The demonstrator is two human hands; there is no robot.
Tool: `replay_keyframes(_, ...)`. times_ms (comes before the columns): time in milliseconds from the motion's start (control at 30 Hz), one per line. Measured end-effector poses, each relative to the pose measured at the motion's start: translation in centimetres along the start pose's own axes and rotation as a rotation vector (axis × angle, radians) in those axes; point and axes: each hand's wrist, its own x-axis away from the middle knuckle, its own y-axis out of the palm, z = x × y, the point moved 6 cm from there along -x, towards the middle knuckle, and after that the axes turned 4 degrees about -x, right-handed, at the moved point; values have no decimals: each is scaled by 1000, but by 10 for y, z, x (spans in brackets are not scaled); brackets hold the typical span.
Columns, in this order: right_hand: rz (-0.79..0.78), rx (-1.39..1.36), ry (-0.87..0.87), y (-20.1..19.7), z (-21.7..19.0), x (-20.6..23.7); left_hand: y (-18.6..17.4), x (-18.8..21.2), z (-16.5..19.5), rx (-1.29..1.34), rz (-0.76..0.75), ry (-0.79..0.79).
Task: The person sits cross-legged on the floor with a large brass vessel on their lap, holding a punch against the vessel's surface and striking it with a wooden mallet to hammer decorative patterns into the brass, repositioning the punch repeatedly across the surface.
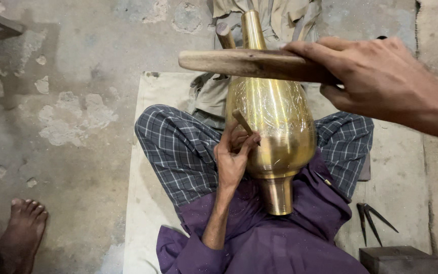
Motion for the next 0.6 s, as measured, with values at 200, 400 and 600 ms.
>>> replay_keyframes(200, 167, 265, -135, -18, -8, 18, -1, -1, -5, -65, -19, 37)
replay_keyframes(400, -143, 42, 13, 3, 5, 11, -1, 2, 2, -44, -18, 21)
replay_keyframes(600, -60, 69, -35, 7, -2, 8, 1, 5, 9, -73, -12, 30)
